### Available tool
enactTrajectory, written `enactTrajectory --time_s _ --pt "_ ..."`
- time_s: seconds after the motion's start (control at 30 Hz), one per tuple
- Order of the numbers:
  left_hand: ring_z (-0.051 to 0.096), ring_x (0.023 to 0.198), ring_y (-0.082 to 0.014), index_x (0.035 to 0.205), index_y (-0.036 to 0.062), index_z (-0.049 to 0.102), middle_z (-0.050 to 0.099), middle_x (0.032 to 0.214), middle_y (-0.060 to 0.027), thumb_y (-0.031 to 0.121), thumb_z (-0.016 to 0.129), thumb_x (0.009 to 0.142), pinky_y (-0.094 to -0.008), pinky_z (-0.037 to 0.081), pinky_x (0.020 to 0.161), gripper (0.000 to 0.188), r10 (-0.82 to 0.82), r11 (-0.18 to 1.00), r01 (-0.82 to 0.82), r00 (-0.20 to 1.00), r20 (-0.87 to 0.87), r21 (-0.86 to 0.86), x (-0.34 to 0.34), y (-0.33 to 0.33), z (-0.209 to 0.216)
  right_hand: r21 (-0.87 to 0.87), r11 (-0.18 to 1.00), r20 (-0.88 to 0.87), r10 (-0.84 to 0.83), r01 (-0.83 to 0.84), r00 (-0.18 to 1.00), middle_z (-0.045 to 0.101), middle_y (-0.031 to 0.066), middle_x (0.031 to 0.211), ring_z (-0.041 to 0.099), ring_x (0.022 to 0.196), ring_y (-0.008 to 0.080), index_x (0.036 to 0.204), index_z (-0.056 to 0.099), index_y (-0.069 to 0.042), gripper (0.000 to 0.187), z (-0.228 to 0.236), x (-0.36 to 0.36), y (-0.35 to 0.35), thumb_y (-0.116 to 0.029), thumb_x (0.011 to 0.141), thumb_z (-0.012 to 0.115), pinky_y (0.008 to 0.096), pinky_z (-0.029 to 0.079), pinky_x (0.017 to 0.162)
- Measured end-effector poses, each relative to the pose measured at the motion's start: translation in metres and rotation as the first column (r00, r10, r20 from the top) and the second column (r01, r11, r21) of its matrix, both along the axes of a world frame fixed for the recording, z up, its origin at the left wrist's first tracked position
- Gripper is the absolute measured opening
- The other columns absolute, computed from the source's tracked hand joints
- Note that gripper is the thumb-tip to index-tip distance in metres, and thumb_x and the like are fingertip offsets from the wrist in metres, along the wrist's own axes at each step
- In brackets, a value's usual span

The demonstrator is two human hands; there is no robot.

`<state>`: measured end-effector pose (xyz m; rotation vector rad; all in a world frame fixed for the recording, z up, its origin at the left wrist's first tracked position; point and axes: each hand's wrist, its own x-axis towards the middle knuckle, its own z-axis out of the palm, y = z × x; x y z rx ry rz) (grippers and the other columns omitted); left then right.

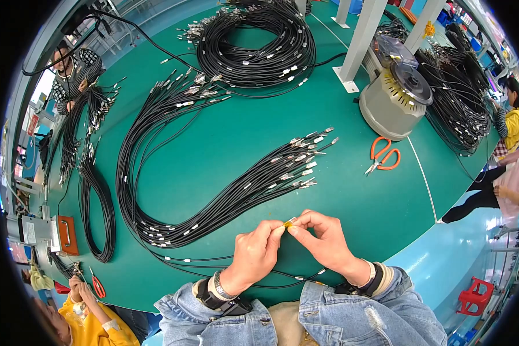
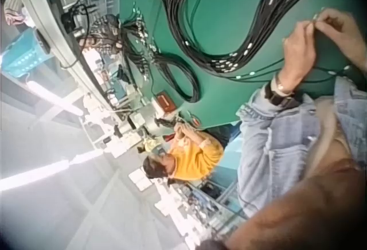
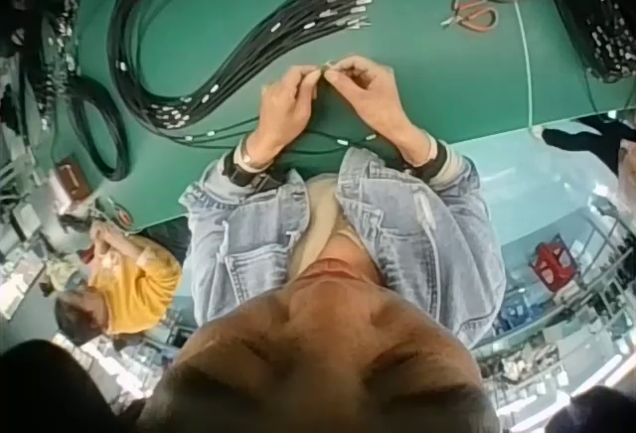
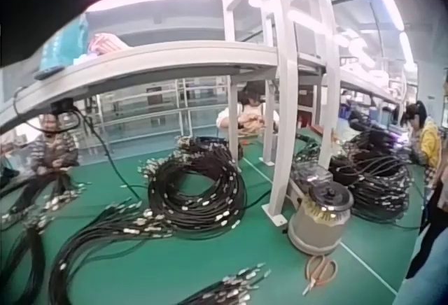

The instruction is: The person picks up a cable from a pile, applies a yellow tape strip to the connector by hand, and sets it back down, repeating the process for several cables.

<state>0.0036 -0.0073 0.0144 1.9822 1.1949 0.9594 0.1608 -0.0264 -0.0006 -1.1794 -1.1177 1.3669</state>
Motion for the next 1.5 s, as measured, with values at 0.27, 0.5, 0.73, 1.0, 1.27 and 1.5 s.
enactTrajectory --time_s 0.27,0.5,0.73,1.0,1.27,1.5 --pt "0.047 0.042 -0.0072 0.087 0.0011 0.056 0.053 0.053 -0.0012 0.008 0.053 0.091 -0.0225 0.035 0.039 0.009 -0.054 0.978 0.078 0.991 0.126 -0.194 -0.004 0.002 0.0 0.012 1.0 0.035 -0.006 0.006 0.999 0.056 0.0007 0.075 0.05 0.068 0.0061 0.087 0.062 0.001 0.009 0.001 0.001 0.001 -0.006 0.083 0.064 0.0219 0.042 0.063" --pt "0.042 0.043 -0.0032 0.089 0.0014 0.057 0.054 0.057 0.001 0.014 0.047 0.096 -0.0194 0.031 0.039 0.018 -0.108 0.832 0.222 0.964 0.244 -0.509 -0.014 0.01 0.008 0.086 0.995 0.072 0.036 -0.042 0.997 0.058 0.0051 0.082 0.053 0.075 0.0104 0.088 0.06 0.001 0.007 0.004 0.003 0.001 -0.004 0.084 0.063 0.024 0.044 0.068" --pt "0.038 0.04 -0.0031 0.091 0.0011 0.057 0.054 0.059 -0.0015 0.019 0.043 0.097 -0.0187 0.029 0.038 0.023 -0.102 0.641 0.396 0.893 0.438 -0.658 -0.018 0.012 0.013 0.17 0.984 0.108 0.039 -0.057 0.993 0.057 0.0056 0.084 0.054 0.074 0.0115 0.088 0.059 0.0 0.005 0.006 0.003 0.002 -0.004 0.085 0.061 0.0245 0.044 0.069" --pt "0.035 0.041 -0.0026 0.091 0.0019 0.057 0.051 0.057 -0.0003 0.024 0.042 0.098 -0.0189 0.027 0.04 0.027 -0.029 0.345 0.626 0.752 0.658 -0.7 -0.023 0.019 0.008 0.115 0.985 -0.13 0.144 -0.13 0.981 0.057 0.0056 0.085 0.054 0.077 0.0118 0.093 0.059 0.0 0.007 -0.002 0.006 0.003 -0.004 0.088 0.057 0.0249 0.044 0.07" --pt "0.035 0.041 -0.0026 0.09 0.0017 0.056 0.05 0.056 -0.0003 0.023 0.042 0.098 -0.0185 0.026 0.039 0.027 -0.065 0.445 0.532 0.822 0.566 -0.721 -0.016 0.017 0.01 0.049 0.999 -0.225 0.032 -0.022 0.974 0.056 0.0056 0.085 0.052 0.076 0.011 0.095 0.061 0.001 0.011 0.011 0.007 0.004 -0.005 0.091 0.053 0.0246 0.044 0.07" --pt "0.036 0.043 -0.0022 0.091 0.0018 0.057 0.051 0.057 0.0005 0.021 0.046 0.097 -0.0178 0.027 0.041 0.023 -0.058 0.55 0.409 0.888 0.455 -0.728 -0.009 0.014 0.012 0.145 0.987 -0.144 0.09 -0.069 0.986 0.056 0.0061 0.085 0.052 0.075 0.0112 0.093 0.061 0.001 0.01 0.002 0.008 0.003 -0.005 0.091 0.054 0.024 0.044 0.067"
